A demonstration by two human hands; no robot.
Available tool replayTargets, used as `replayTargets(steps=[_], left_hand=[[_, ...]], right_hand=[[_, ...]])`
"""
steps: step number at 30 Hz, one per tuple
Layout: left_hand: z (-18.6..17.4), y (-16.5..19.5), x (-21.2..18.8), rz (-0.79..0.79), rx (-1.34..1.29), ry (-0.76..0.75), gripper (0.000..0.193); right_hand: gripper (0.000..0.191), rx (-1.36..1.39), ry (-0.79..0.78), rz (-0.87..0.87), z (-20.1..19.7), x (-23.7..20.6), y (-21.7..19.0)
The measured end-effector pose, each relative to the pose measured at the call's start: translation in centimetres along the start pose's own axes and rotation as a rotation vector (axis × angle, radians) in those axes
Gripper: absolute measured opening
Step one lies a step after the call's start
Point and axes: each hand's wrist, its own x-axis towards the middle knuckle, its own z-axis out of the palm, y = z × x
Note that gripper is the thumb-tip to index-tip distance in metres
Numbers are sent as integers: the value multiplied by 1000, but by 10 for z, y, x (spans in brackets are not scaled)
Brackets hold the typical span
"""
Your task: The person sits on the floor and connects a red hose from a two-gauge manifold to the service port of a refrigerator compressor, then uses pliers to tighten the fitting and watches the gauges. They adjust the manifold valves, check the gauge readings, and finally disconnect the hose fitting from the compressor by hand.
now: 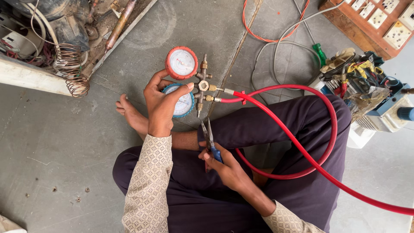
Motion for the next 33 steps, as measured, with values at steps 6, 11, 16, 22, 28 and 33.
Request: replayTargets(steps=[6,11,16,22,28,33], left_hand=[[3,-3,-1,6,-46,3,52],[5,-7,-3,23,-62,19,52],[3,-13,-1,4,-65,28,52],[3,-16,-1,-14,-88,34,50],[2,-13,-2,-16,-99,17,50],[0,-13,-2,-35,-120,12,48]], right_hand=[[28,-13,91,27,17,10,-1],[27,-49,159,21,22,7,-6],[33,-38,154,25,20,8,-4],[40,-18,77,-91,15,9,-2],[40,-30,77,-68,16,8,-3],[35,-61,107,-43,21,6,-3]])
